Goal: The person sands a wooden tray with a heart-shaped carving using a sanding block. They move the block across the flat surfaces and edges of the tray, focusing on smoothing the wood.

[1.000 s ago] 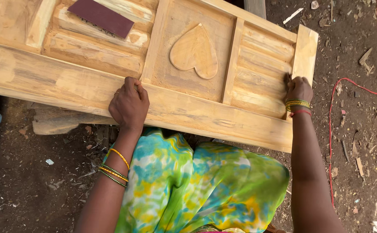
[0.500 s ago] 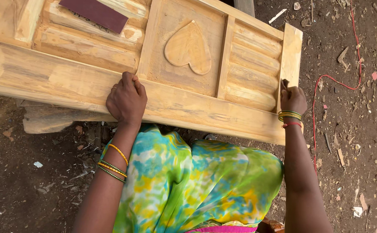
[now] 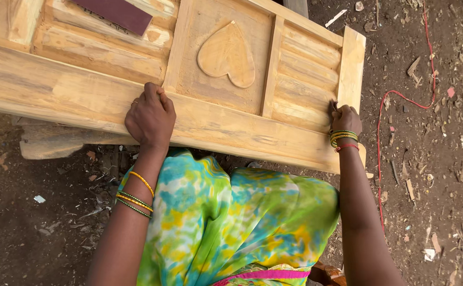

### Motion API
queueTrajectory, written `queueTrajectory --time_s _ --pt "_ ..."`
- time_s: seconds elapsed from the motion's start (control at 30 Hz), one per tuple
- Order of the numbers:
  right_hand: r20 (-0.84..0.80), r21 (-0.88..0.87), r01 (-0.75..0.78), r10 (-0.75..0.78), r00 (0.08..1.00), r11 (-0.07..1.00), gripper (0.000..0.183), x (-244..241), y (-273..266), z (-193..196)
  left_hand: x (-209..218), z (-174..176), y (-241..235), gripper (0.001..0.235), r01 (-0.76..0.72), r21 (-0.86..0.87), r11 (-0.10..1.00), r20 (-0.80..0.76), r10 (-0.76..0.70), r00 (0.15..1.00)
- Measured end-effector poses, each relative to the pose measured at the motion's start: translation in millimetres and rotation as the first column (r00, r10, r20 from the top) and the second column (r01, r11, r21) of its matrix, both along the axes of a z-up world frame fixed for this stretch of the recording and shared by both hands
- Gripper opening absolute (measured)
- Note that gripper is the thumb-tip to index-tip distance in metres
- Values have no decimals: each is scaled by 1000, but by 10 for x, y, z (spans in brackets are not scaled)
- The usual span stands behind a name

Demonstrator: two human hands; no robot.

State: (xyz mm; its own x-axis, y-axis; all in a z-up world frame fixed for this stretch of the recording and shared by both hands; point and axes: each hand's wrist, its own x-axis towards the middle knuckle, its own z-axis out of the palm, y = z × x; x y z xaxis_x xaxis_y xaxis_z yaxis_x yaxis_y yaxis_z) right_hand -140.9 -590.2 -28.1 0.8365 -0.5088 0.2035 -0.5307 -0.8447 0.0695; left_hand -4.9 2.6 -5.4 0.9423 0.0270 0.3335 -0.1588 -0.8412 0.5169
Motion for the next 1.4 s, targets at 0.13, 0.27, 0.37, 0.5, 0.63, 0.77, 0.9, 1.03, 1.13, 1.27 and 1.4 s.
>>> queueTrajectory --time_s 0.13,0.27,0.37,0.5,0.63,0.77,0.9,1.03,1.13,1.27,1.4 --pt "96 -82 -62 70 993 995 17 147 92 -85 42 -23 -4 18 -10 -14 1000 39 11 999" --pt "56 -12 24 -24 998 1000 17 8 130 -25 4 -60 6 19 16 0 1000 7 -16 1000" --pt "86 130 112 -124 989 985 16 41 136 254 39 -14 -21 18 -27 26 999 19 27 999" --pt "254 -8 85 -80 964 996 29 -257 227 390 44 -66 -28 17 -43 3 999 43 43 998" --pt "122 -58 -49 56 991 997 24 -325 203 381 44 -70 -27 17 -42 22 999 51 40 998" --pt "-130 -99 58 -70 989 993 30 182 151 307 45 -12 -21 15 -39 5 999 24 39 999" --pt "-353 9 291 -269 896 957 33 399 336 170 36 11 -6 15 -23 5 1000 22 23 999" --pt "-291 178 297 -238 926 938 34 239 392 261 28 7 3 15 -17 31 999 9 17 1000" --pt "-333 143 279 -219 917 950 44 257 309 383 49 4 -10 15 -18 25 1000 -4 18 1000" --pt "-318 76 314 -275 907 946 32 452 482 181 18 -15 -3 15 -19 24 1000 17 19 1000" --pt "-264 -54 -48 32 964 997 28 763 941 -203 28 28 10 16 -37 62 997 0 37 999"
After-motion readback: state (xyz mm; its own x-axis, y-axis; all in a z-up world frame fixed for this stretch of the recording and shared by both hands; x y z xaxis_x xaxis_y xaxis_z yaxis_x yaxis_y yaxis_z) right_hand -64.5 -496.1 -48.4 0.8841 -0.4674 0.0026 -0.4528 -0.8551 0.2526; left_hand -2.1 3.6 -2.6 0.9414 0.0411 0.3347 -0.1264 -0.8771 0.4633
